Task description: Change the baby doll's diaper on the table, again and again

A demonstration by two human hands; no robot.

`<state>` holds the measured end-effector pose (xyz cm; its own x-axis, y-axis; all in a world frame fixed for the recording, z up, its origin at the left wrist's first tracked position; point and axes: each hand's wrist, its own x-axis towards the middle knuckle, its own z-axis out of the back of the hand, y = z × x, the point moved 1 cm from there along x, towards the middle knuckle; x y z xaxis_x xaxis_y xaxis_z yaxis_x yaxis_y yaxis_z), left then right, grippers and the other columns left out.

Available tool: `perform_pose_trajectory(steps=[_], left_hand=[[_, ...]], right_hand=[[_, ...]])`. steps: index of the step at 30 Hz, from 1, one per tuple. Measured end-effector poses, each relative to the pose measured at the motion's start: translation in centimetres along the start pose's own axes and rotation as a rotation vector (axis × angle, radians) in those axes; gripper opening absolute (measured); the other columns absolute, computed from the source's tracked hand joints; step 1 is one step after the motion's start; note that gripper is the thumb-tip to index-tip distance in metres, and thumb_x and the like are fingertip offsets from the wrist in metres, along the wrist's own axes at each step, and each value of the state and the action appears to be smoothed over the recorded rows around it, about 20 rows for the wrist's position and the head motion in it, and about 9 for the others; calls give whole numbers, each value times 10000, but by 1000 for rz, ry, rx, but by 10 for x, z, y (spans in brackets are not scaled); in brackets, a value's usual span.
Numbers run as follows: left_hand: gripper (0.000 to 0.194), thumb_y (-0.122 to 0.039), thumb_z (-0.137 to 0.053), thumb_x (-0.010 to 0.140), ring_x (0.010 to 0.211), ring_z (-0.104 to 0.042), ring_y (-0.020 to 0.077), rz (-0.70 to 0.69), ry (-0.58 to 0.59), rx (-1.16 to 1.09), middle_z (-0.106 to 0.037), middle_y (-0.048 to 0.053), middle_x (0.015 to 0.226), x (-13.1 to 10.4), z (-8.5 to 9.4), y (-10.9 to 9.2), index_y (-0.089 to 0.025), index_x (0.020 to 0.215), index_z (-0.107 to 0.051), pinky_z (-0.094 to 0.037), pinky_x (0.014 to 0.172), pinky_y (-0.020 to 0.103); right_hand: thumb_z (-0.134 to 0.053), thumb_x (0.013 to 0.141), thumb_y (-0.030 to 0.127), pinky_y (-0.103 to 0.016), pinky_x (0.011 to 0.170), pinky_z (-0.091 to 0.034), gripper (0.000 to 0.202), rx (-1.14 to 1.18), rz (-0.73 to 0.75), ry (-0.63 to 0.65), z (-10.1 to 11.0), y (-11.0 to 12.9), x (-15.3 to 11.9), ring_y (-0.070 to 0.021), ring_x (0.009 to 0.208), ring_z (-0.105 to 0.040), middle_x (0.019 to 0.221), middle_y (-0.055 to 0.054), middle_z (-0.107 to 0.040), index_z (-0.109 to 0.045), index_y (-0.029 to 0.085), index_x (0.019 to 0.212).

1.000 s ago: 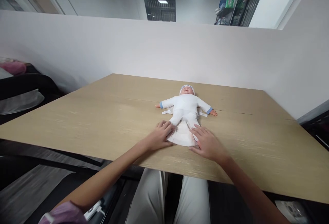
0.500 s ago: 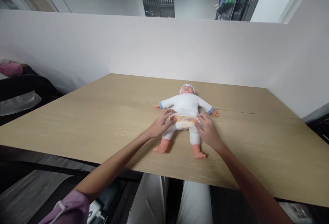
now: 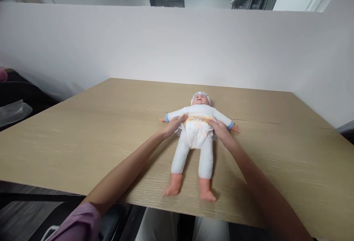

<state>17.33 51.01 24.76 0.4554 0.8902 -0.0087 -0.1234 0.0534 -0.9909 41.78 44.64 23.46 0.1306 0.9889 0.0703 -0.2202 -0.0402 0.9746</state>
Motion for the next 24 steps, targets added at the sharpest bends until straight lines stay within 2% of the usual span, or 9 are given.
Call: perform_pose_trajectory(steps=[4, 8, 10, 12, 14, 15, 18, 21, 24], left_hand=[[635, -804, -675, 855, 800, -677, 258, 71, 47, 4, -721, 77, 769, -14, 8, 0, -171, 807, -687, -525, 716, 346], [561, -744, -639, 903, 798, -645, 225, 48, -72, 91, -702, 49, 791, -11, 14, -8, -192, 803, -656, -510, 722, 325], [461, -658, -623, 948, 882, -643, 227, 21, -149, 123, -724, 47, 897, -11, 16, -15, -204, 875, -657, -521, 793, 332], [347, -554, -599, 994, 996, -641, 240, -66, -243, 233, -742, 59, 1058, -14, 13, -25, -214, 967, -663, -524, 900, 364], [264, -465, -571, 1032, 1098, -628, 257, -234, -299, 422, -741, 70, 1170, -20, 4, -39, -221, 1046, -670, -499, 1010, 413], [243, -439, -560, 1048, 1132, -621, 264, -333, -288, 523, -740, 71, 1191, -22, -4, -47, -226, 1071, -676, -482, 1048, 434], [223, -427, -562, 1074, 1197, -602, 274, -552, -122, 725, -739, 64, 1206, -26, -34, -63, -246, 1115, -686, -452, 1107, 457], [237, -460, -624, 1051, 1219, -586, 292, -587, 5, 882, -727, 64, 1245, -21, -62, -64, -252, 1143, -691, -450, 1109, 476], [346, -537, -687, 999, 1237, -559, 330, -558, 22, 1006, -703, 83, 1283, -14, -75, -56, -244, 1183, -704, -448, 1082, 509]], right_hand=[[-765, 811, 720, -400, 849, -596, 527, -20, 8, 11, 13, -1, -14, -314, 996, -746, 1048, -103, -824, -773, 227, 997], [-767, 722, 839, -398, 785, -592, 659, -73, 68, -213, 35, -9, -21, -284, 890, -731, 975, -119, -794, -681, 234, 968], [-684, 809, 839, -392, 775, -577, 627, -184, 109, -309, 45, -17, -31, -257, 833, -714, 938, -110, -779, -658, 235, 974], [-582, 927, 780, -383, 746, -542, 545, -388, 149, -342, 54, -26, -45, -235, 757, -677, 885, -88, -760, -657, 241, 965], [-532, 974, 734, -376, 718, -496, 498, -602, 187, -318, 60, -35, -57, -236, 729, -650, 836, -71, -736, -647, 251, 927], [-527, 977, 728, -373, 712, -477, 491, -685, 204, -299, 63, -39, -61, -244, 740, -650, 827, -69, -727, -636, 255, 904], [-502, 971, 743, -369, 705, -449, 504, -804, 225, -266, 67, -48, -64, -263, 791, -659, 837, -74, -715, -593, 263, 848], [-474, 949, 781, -365, 702, -445, 532, -804, 186, -284, 66, -51, -59, -260, 774, -644, 794, -64, -685, -539, 275, 797], [-497, 906, 813, -355, 693, -436, 545, -787, 125, -292, 64, -53, -56, -253, 755, -622, 752, -50, -654, -512, 286, 769]])
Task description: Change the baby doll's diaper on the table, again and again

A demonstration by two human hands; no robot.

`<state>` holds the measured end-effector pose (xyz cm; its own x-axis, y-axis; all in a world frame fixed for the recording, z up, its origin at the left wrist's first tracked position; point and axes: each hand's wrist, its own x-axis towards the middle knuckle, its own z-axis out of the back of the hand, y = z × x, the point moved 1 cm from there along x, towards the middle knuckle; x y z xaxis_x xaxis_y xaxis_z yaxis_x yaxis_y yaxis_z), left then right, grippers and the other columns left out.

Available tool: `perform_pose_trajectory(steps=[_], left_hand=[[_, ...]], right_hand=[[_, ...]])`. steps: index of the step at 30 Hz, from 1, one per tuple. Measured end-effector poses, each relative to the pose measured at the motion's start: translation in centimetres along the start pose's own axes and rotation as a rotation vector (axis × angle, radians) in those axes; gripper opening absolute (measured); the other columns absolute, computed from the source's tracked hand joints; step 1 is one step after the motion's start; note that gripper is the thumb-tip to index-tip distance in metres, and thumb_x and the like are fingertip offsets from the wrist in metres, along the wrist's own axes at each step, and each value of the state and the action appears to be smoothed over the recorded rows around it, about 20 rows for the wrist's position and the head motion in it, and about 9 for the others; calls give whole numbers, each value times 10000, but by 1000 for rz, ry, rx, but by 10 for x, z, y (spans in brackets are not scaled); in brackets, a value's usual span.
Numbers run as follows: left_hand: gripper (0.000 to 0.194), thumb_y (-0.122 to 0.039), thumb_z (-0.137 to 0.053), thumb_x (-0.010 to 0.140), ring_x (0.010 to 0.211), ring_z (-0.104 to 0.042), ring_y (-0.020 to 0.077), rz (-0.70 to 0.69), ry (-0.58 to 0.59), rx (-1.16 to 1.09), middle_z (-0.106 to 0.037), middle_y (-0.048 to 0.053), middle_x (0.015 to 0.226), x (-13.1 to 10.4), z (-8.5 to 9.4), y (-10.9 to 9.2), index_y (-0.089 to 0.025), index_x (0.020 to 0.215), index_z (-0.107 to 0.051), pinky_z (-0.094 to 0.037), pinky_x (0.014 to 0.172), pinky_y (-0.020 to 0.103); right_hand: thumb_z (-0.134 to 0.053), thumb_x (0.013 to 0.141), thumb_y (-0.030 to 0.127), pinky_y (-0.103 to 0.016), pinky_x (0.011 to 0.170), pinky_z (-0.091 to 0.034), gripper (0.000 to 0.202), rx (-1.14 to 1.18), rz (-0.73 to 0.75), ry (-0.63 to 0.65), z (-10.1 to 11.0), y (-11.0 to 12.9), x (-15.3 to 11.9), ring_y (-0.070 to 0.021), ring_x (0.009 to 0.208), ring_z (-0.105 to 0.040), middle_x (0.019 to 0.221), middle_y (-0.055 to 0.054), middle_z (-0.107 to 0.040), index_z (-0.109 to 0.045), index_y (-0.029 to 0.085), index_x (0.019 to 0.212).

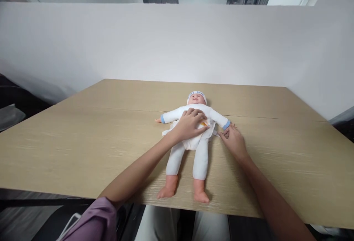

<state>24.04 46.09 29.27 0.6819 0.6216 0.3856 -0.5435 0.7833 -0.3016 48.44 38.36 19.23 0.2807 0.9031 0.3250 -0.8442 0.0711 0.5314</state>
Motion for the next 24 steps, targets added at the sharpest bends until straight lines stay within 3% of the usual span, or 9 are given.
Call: perform_pose_trajectory(steps=[8, 12, 17, 24], left_hand=[[531, -638, -776, 884, 1284, -503, 390, 36, 5, 32, -646, 105, 1396, -3, -10, 4, -270, 1263, -719, -398, 1105, 546], [536, -631, -777, 885, 1290, -492, 383, 27, -1, 32, -634, 105, 1414, -3, -12, 4, -259, 1268, -719, -394, 1114, 538], [549, -640, -780, 877, 1289, -494, 389, 38, 6, 46, -636, 113, 1398, -3, -13, 4, -265, 1273, -720, -394, 1114, 542], [546, -624, -778, 878, 1281, -502, 391, 40, 15, 60, -647, 117, 1375, -3, -11, 2, -259, 1279, -717, -404, 1100, 539]], right_hand=[[-521, 898, 770, -343, 616, -377, 548, 45, -1, 220, 10, -6, 5, -217, 627, -554, 632, -30, -631, -522, 278, 656], [-611, 849, 752, -338, 631, -408, 487, 90, 4, 168, 13, -6, 4, -226, 670, -592, 668, -18, -640, -532, 283, 744], [-685, 787, 693, -334, 629, -384, 432, 57, -102, 118, 7, -2, 0, -236, 672, -615, 682, 11, -627, -564, 285, 860], [-744, 752, 648, -325, 621, -384, 399, 64, -168, 141, 6, -2, 2, -234, 679, -624, 664, -4, -648, -623, 270, 782]])
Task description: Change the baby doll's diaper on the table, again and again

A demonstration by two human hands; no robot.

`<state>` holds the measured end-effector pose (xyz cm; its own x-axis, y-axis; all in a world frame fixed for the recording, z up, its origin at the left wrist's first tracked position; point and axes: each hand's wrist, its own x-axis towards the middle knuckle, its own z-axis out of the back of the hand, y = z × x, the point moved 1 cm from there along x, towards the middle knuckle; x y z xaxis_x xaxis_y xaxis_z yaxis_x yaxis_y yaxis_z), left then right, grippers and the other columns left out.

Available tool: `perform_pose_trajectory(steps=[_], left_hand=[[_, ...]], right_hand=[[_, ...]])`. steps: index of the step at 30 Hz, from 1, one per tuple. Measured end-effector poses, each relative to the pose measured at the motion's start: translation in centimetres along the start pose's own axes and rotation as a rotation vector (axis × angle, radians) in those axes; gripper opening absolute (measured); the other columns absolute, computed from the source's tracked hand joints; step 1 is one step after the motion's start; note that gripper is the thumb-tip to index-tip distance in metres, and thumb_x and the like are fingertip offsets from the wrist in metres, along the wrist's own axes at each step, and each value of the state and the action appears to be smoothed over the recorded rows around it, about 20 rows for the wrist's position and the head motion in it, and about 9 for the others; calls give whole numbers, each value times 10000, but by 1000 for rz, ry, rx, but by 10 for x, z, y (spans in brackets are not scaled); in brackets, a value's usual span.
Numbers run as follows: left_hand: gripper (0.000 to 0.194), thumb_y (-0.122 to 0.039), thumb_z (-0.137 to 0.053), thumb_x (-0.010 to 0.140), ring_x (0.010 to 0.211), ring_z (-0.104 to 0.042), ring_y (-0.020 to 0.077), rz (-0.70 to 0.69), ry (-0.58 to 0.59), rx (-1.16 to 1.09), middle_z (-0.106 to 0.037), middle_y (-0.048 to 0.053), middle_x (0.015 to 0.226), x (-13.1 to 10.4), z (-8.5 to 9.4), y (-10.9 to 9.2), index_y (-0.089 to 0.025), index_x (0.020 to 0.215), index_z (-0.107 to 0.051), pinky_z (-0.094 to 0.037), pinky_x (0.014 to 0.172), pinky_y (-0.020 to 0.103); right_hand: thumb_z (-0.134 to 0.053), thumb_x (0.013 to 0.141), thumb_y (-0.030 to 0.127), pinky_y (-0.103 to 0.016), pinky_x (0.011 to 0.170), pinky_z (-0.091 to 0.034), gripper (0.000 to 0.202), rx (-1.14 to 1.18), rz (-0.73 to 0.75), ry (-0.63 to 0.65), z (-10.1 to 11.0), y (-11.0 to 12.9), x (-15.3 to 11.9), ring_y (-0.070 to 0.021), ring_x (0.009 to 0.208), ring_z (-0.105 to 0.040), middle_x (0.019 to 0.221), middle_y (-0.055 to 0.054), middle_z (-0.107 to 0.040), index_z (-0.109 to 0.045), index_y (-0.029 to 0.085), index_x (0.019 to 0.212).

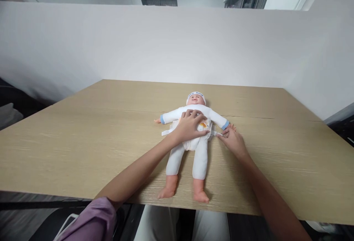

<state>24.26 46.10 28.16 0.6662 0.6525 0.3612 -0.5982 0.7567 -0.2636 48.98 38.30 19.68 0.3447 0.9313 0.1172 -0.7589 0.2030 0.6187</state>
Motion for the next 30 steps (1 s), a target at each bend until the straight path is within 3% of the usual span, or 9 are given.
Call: perform_pose_trajectory(steps=[4, 9, 13, 17, 20, 22, 25, 27, 30], left_hand=[[554, -637, -772, 880, 1284, -500, 397, 5, 2, 1, -638, 122, 1396, -1, 1, 0, -256, 1279, -717, -401, 1100, 545], [529, -619, -787, 866, 1282, -503, 396, 15, 1, -15, -649, 108, 1369, 0, 0, 0, -279, 1264, -718, -399, 1096, 547], [529, -602, -798, 849, 1279, -504, 394, 14, -4, -33, -654, 106, 1362, 1, -2, 1, -272, 1254, -713, -407, 1085, 546], [501, -524, -826, 822, 1288, -506, 387, 11, -10, -45, -656, 99, 1393, 1, -3, 1, -257, 1226, -697, -414, 1087, 539], [507, -478, -849, 792, 1283, -511, 392, 36, -10, -50, -662, 103, 1408, 0, -3, 1, -243, 1210, -683, -419, 1083, 543], [497, -474, -836, 809, 1272, -519, 392, 47, -12, -57, -665, 107, 1407, 0, -5, 0, -246, 1220, -678, -426, 1073, 546], [486, -466, -814, 843, 1276, -518, 391, 46, -10, -105, -666, 108, 1399, 1, -7, 2, -260, 1259, -669, -437, 1072, 557], [534, -456, -846, 816, 1294, -511, 392, 37, 2, -180, -669, 105, 1389, 3, -6, 5, -267, 1280, -663, -451, 1080, 551], [579, -457, -887, 786, 1291, -542, 375, 12, 1, -342, -687, 99, 1350, 2, 1, 14, -259, 1281, -662, -459, 1107, 524]], right_hand=[[-697, 783, 698, -320, 587, -326, 474, 98, 53, 85, 0, 2, -1, -194, 595, -517, 584, 9, -571, -576, 265, 632], [-542, 824, 818, -320, 599, -371, 581, 341, 119, 156, 13, 18, 8, -184, 616, -460, 604, 25, -482, -550, 261, 658], [-550, 877, 709, -303, 630, -393, 499, 378, 203, 189, 18, 57, 21, -174, 654, -453, 633, 34, -485, -497, 259, 669], [-571, 898, 589, -300, 605, -371, 402, 299, 270, 207, 2, 100, 32, -163, 623, -458, 615, 41, -509, -523, 251, 685], [-569, 918, 516, -318, 634, -419, 330, 304, 291, 162, -12, 113, 29, -178, 643, -517, 665, 21, -570, -545, 251, 723], [-583, 941, 481, -350, 716, -495, 262, 316, 356, 47, -15, 111, 17, -215, 744, -598, 777, -20, -646, -601, 249, 820], [-583, 1006, 423, -470, 1010, -532, 234, 280, 561, -117, -13, 99, -8, -304, 1109, -670, 1132, -120, -742, -701, 237, 1082], [-545, 1053, 399, -543, 1184, -447, 346, 249, 689, -85, -12, 89, -22, -331, 1353, -600, 1397, -140, -695, -682, 248, 1332], [-493, 1087, 406, -572, 1264, -388, 503, 227, 785, 19, -10, 78, -29, -323, 1488, -520, 1575, -124, -603, -550, 269, 1568]])
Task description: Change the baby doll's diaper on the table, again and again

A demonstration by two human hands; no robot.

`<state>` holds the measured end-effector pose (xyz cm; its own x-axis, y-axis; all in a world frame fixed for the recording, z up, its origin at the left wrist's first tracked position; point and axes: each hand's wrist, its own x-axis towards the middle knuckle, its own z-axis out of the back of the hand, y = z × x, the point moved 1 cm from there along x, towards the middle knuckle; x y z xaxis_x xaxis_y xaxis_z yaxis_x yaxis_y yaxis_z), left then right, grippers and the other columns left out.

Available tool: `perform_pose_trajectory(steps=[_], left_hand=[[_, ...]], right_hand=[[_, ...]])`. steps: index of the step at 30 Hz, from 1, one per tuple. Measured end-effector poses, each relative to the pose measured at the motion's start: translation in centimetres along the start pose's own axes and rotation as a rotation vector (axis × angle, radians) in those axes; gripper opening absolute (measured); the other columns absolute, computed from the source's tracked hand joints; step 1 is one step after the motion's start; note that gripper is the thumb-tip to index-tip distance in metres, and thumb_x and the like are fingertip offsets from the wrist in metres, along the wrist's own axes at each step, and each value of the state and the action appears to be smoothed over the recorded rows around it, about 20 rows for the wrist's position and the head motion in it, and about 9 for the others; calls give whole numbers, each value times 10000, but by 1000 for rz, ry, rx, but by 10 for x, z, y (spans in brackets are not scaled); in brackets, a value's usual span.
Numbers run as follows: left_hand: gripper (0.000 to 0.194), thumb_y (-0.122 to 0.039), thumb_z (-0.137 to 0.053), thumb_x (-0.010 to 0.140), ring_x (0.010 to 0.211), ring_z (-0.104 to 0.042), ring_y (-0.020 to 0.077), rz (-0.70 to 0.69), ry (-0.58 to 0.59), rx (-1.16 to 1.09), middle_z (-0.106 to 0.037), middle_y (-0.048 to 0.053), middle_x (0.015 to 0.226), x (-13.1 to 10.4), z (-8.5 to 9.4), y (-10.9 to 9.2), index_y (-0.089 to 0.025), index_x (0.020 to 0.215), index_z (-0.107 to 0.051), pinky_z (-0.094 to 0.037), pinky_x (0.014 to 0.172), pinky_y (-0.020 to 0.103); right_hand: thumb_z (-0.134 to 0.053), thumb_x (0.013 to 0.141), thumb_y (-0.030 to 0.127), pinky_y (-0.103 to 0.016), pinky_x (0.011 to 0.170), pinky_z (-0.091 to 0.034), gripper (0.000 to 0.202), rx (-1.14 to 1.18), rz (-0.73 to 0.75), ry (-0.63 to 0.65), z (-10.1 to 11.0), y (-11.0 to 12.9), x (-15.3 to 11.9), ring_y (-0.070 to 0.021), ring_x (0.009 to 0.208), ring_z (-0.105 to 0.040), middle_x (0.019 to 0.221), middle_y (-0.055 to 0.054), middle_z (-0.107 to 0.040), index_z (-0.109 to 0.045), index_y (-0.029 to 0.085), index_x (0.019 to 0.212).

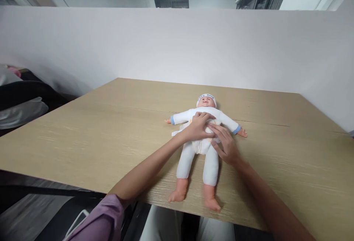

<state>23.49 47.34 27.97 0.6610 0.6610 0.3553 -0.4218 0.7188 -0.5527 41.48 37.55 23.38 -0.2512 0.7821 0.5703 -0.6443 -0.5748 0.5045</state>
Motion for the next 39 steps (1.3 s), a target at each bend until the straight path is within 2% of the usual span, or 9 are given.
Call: perform_pose_trajectory(steps=[4, 8, 13, 16, 19, 23, 27, 34, 39], left_hand=[[476, -480, -691, 988, 1339, -584, 309, -65, -46, -205, -652, 115, 1439, -23, 23, 19, -241, 1389, -597, -451, 1157, 454], [359, -454, -537, 1071, 1353, -569, 294, 50, -205, -88, -658, 128, 1405, -68, 43, 56, -226, 1342, -598, -410, 1188, 454], [329, -516, -563, 1021, 1154, -602, 323, 233, -105, 160, -698, 132, 1197, -99, 50, 90, -211, 1128, -619, -455, 1084, 479], [310, -522, -626, 976, 1086, -604, 339, 304, -60, 272, -698, 128, 1091, -100, 46, 91, -214, 1012, -612, -463, 1042, 494], [285, -486, -685, 933, 1175, -595, 375, 383, -63, 325, -703, 143, 1100, -100, 41, 88, -211, 962, -612, -437, 1071, 515], [221, -407, -732, 866, 1150, -628, 376, 461, -133, 144, -721, 135, 995, -102, 39, 87, -212, 875, -626, -437, 1036, 472], [164, -352, -630, 916, 824, -634, 252, 452, -198, -23, -668, 43, 810, -99, 38, 86, -222, 818, -606, -459, 814, 362], [320, -474, -530, 987, 714, -499, 171, 367, -347, -363, -576, -2, 763, -81, 25, 76, -209, 811, -558, -404, 697, 296], [359, -512, -568, 992, 711, -476, 159, 287, -325, -548, -534, -17, 750, -63, 13, 65, -203, 809, -553, -397, 684, 290]], right_hand=[[-436, 1111, 400, -558, 1277, -385, 517, 34, 44, 24, 3, -7, 0, -308, 1517, -505, 1608, -99, -589, -524, 276, 1605], [-426, 1114, 389, -559, 1276, -378, 525, 23, 47, 39, 4, -9, -2, -309, 1529, -491, 1637, -96, -562, -491, 278, 1623], [-522, 1072, 395, -539, 1153, -445, 397, -111, 57, -84, 2, 8, 12, -335, 1336, -613, 1411, -132, -699, -633, 243, 1421], [-577, 1040, 368, -450, 941, -481, 175, -217, 89, -103, -7, 29, 42, -295, 1013, -658, 1047, -102, -747, -687, 233, 1062], [-613, 1013, 349, -364, 789, -432, 164, -286, -9, 2, -20, 46, 77, -242, 858, -607, 880, -48, -683, -601, 247, 885], [-730, 943, 407, -321, 682, -328, 271, -408, -236, 185, -39, 52, 105, -225, 851, -606, 841, -20, -679, -551, 243, 823], [-766, 903, 471, -318, 629, -251, 308, -461, -383, 300, -47, 46, 112, -217, 827, -625, 822, -18, -705, -577, 236, 842], [-754, 894, 474, -311, 626, -233, 281, -470, -406, 315, -48, 43, 113, -221, 857, -651, 864, -38, -740, -617, 229, 884], [-672, 958, 470, -318, 629, -251, 269, -427, -358, 321, -44, 47, 111, -218, 861, -660, 875, -37, -750, -606, 233, 847]])
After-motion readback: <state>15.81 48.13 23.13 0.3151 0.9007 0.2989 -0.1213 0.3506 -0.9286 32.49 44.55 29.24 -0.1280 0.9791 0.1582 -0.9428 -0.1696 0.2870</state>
